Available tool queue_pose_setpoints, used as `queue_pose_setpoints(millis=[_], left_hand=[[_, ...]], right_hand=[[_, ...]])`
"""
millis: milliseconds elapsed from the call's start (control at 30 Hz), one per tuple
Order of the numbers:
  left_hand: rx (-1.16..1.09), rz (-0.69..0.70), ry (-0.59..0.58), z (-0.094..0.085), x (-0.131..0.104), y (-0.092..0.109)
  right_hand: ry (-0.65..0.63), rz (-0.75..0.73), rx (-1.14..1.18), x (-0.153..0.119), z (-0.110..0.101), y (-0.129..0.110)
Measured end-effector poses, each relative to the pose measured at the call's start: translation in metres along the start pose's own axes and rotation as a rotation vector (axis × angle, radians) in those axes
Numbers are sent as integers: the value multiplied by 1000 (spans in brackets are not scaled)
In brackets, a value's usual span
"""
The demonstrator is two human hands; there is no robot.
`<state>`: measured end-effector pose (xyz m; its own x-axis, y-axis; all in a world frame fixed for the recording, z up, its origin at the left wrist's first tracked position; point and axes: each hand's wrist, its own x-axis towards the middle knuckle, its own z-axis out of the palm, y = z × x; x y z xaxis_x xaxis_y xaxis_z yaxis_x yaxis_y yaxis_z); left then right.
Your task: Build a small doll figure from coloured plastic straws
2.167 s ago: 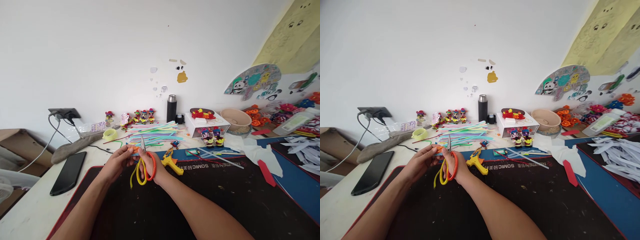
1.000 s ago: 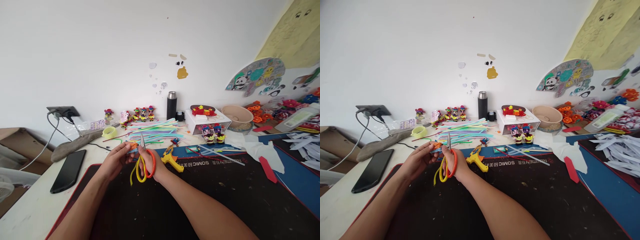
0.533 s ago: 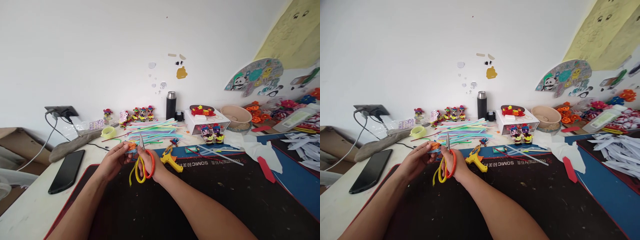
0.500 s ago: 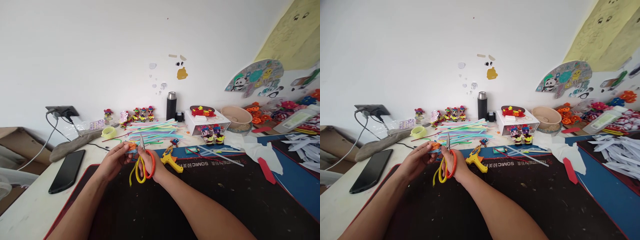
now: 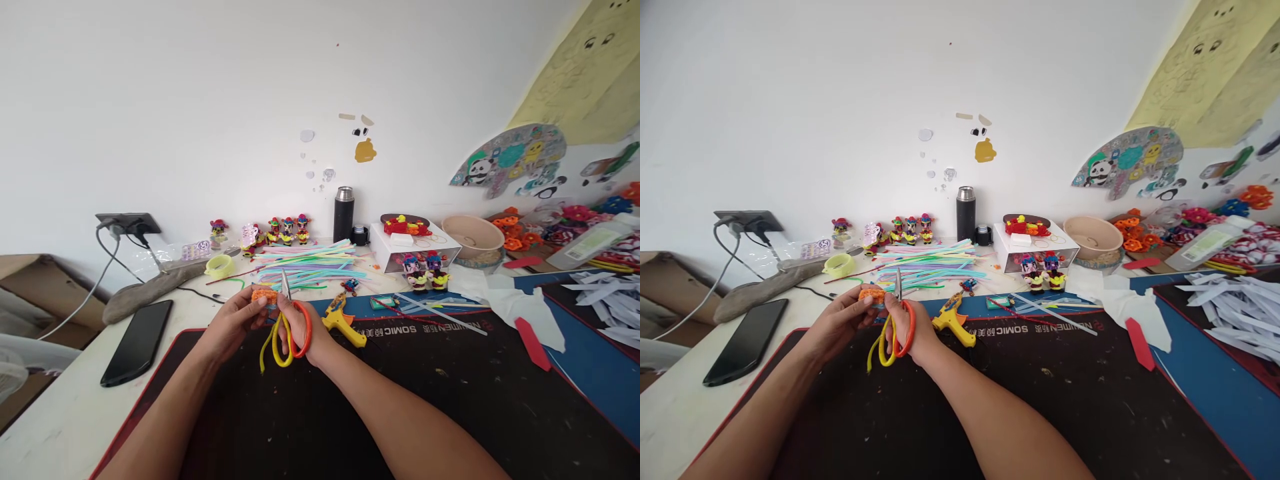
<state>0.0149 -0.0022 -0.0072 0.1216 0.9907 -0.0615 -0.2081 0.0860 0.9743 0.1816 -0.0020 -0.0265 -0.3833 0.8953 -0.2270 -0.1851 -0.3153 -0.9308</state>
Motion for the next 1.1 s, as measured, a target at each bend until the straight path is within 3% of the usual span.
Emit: queue_pose_setpoints(millis=[300,567,733,900,1100], left_hand=[[150,65,52,-4,4,-4],[295,143,45,-3,2,-4],[516,210,115,-3,6,-6],[820,267,261,-7,6,-12],[894,337,352,-8,6,-8]], right_hand=[[49,30,0,2,-1,-4],[8,45,-75,1,1,2],[9,37,-49,3,-1,2],[-15,27,-10,3,-1,2],[-115,-19,-4,-2,2,-1]])
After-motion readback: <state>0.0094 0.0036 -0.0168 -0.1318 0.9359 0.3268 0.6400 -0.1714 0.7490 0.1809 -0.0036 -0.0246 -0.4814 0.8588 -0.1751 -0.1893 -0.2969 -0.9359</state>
